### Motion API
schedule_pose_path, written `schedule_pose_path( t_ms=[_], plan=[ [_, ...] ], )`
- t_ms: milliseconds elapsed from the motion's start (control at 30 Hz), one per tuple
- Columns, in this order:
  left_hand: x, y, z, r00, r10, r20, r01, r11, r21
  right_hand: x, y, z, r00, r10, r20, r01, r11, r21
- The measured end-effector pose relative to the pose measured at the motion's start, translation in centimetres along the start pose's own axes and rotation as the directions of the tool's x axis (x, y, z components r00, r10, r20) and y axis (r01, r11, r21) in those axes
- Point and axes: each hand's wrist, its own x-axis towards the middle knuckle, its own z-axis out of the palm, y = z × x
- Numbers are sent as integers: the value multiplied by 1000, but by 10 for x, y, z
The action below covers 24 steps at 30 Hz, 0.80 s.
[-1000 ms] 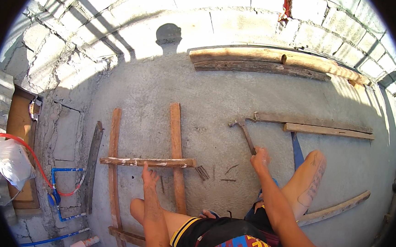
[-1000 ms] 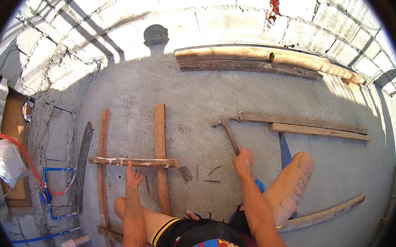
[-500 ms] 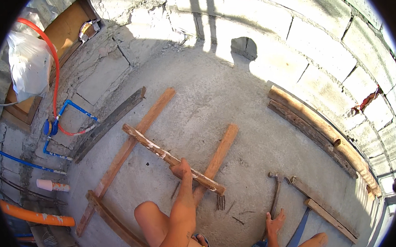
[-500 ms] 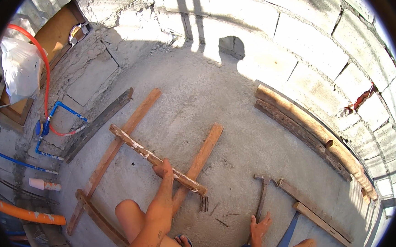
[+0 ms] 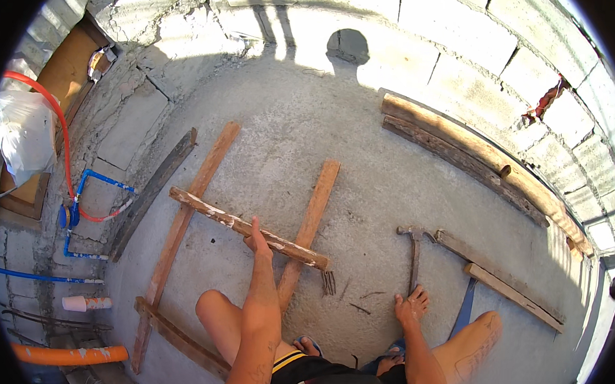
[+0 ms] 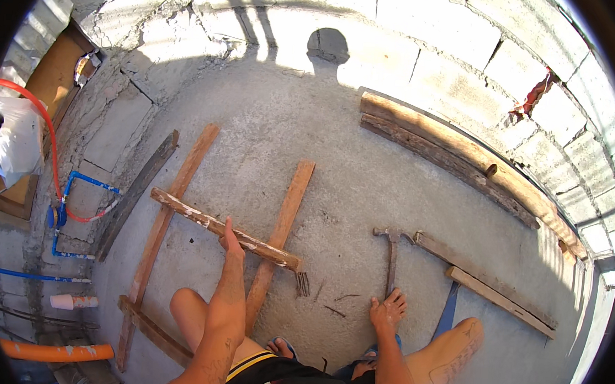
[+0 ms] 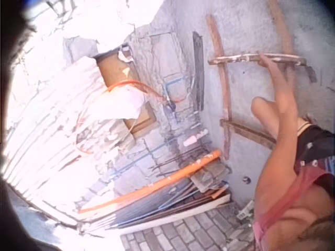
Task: The person assembles a wooden frame on the floor by hammering nails into intersecting planks. They reposition the frame, add more planks, and use a tape measure to check dimensions.
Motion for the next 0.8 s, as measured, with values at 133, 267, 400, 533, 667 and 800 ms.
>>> schedule_pose_path(
  t_ms=[133, 267, 400, 533, 667, 800],
  plan=[
    [12, 9, -24, 994, -33, 102, 27, 998, 59, 0, -1, -4, 998, 17, 55, -18, 1000, 18],
    [-54, 31, -45, 961, 222, 167, -272, 872, 407, 6, -7, -12, 989, 65, 134, -64, 998, -13],
    [-189, -9, -88, 716, -72, 695, -567, 521, 638, 16, -13, -20, 976, 88, 201, -86, 996, -19],
    [-239, -52, -101, 727, -487, 484, -491, 124, 862, 20, -15, -19, 977, 99, 190, -92, 995, -41],
    [-220, -72, -77, 767, 11, 641, -633, 179, 754, 19, -14, -15, 981, 80, 174, -78, 997, -18],
    [-211, -97, -58, 714, 151, 684, -700, 137, 701, 20, -11, -16, 973, 84, 216, -77, 996, -43]
  ],
)
